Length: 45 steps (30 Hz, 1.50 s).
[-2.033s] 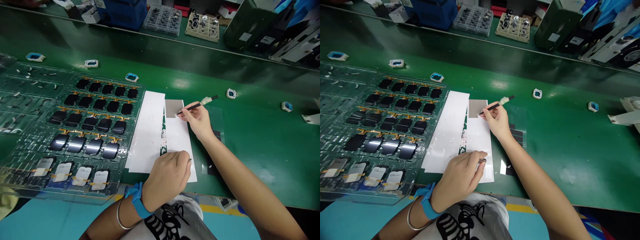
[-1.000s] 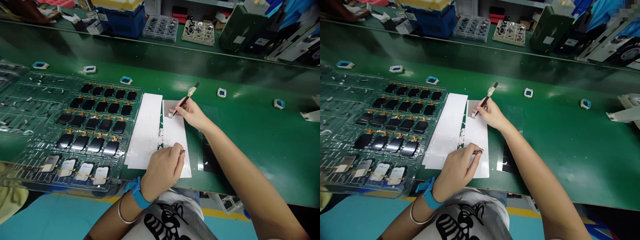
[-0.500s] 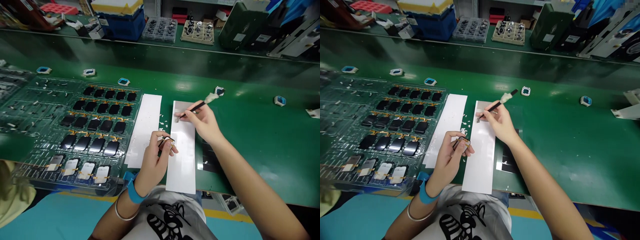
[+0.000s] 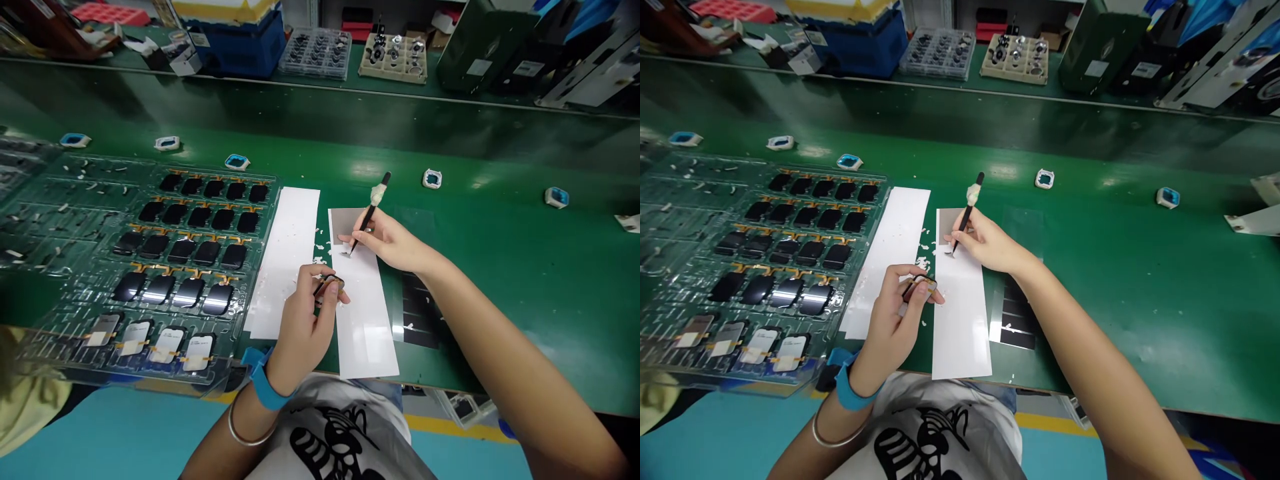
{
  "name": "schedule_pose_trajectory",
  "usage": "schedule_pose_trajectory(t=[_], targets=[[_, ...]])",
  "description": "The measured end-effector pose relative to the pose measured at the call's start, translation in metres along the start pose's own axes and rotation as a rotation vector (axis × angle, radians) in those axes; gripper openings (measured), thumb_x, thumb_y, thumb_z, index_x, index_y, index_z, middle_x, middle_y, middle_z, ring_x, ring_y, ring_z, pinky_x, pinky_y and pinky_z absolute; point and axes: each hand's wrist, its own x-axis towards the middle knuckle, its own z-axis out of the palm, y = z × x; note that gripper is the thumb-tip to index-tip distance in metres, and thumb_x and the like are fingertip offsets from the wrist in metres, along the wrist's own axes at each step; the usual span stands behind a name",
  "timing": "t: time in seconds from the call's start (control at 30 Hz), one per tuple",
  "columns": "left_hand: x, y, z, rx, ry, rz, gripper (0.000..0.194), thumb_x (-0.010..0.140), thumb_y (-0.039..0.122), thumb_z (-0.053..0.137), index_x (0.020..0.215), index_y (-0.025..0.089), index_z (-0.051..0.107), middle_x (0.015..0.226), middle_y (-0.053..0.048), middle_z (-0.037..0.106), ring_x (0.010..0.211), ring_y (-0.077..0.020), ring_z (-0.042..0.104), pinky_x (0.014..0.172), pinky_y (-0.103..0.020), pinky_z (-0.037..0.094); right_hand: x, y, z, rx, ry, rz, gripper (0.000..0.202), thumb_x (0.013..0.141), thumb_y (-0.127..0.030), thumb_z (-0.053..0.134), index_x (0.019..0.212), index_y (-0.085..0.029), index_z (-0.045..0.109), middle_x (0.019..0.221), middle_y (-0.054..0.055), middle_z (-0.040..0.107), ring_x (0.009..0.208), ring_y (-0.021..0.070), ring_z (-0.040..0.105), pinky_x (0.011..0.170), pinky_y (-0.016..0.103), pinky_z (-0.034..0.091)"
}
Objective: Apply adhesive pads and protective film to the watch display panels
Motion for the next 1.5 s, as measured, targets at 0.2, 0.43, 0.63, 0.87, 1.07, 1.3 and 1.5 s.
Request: schedule_pose_trajectory(t=[0.2, 0.43, 0.63, 0.87, 1.07, 1.3, 1.5], targets=[[0.005, 0.015, -0.004, -0.236, 0.030, -0.040, 0.015, 0.101, 0.037, 0.049, 0.102, 0.024, 0.042, 0.078, 0.001, 0.069, 0.054, -0.0107, 0.055, 0.054, -0.024, 0.045, -0.014, -0.024, 0.001, 0.122, 0.189, -0.019, 0.033, 0.079, -0.045, 0.076, 0.087, -0.024, 0.052, 0.083, 0.000, 0.068, 0.090, 0.0207, 0.073, 0.087, 0.042, 0.060], [0.004, 0.023, 0.000, -0.352, -0.058, -0.043, 0.007, 0.104, 0.031, 0.043, 0.106, 0.024, 0.041, 0.071, 0.005, 0.061, 0.049, -0.0073, 0.039, 0.050, -0.021, 0.036, -0.071, -0.052, 0.037, 0.204, 0.521, -0.104, 0.013, 0.083, -0.032, 0.074, 0.083, -0.026, 0.062, 0.083, 0.000, 0.068, 0.080, 0.0155, 0.070, 0.070, 0.030, 0.063], [0.004, 0.015, 0.005, -0.322, -0.042, -0.035, 0.009, 0.102, 0.029, 0.047, 0.106, 0.025, 0.040, 0.069, 0.005, 0.053, 0.061, -0.0094, 0.050, 0.054, -0.021, 0.037, -0.085, -0.044, 0.066, 0.223, 0.633, -0.105, 0.012, 0.088, -0.027, 0.069, 0.093, -0.029, 0.058, 0.080, -0.002, 0.069, 0.078, 0.0179, 0.074, 0.067, 0.033, 0.066], [0.002, 0.012, 0.005, -0.327, -0.069, -0.027, 0.009, 0.103, 0.030, 0.046, 0.106, 0.026, 0.039, 0.070, 0.006, 0.051, 0.061, -0.0096, 0.049, 0.056, -0.021, 0.038, -0.083, -0.038, 0.074, 0.285, 0.677, -0.101, 0.014, 0.087, -0.025, 0.069, 0.092, -0.028, 0.056, 0.082, -0.001, 0.064, 0.077, 0.0169, 0.074, 0.060, 0.029, 0.067], [-0.001, 0.009, 0.002, -0.403, -0.105, -0.052, 0.009, 0.104, 0.033, 0.044, 0.109, 0.026, 0.042, 0.074, 0.003, 0.054, 0.066, -0.0102, 0.050, 0.058, -0.021, 0.039, -0.082, -0.038, 0.078, 0.259, 0.621, -0.164, 0.014, 0.089, -0.017, 0.067, 0.092, -0.022, 0.055, 0.078, -0.003, 0.067, 0.077, 0.0179, 0.077, 0.066, 0.027, 0.068], [-0.003, 0.008, 0.002, -0.477, -0.099, -0.046, 0.011, 0.104, 0.037, 0.043, 0.107, 0.026, 0.046, 0.075, 0.003, 0.056, 0.066, -0.0086, 0.050, 0.059, -0.018, 0.041, -0.083, -0.036, 0.081, 0.224, 0.624, -0.194, 0.012, 0.087, -0.012, 0.068, 0.089, -0.021, 0.059, 0.080, -0.003, 0.063, 0.079, 0.0173, 0.077, 0.064, 0.025, 0.069], [0.000, 0.011, 0.004, -0.489, -0.107, -0.036, 0.008, 0.105, 0.032, 0.043, 0.105, 0.025, 0.046, 0.075, 0.005, 0.053, 0.067, -0.0066, 0.050, 0.061, -0.015, 0.043, -0.083, -0.035, 0.081, 0.205, 0.603, -0.191, 0.013, 0.088, -0.012, 0.067, 0.091, -0.021, 0.058, 0.078, -0.003, 0.066, 0.079, 0.0169, 0.077, 0.065, 0.024, 0.069]])
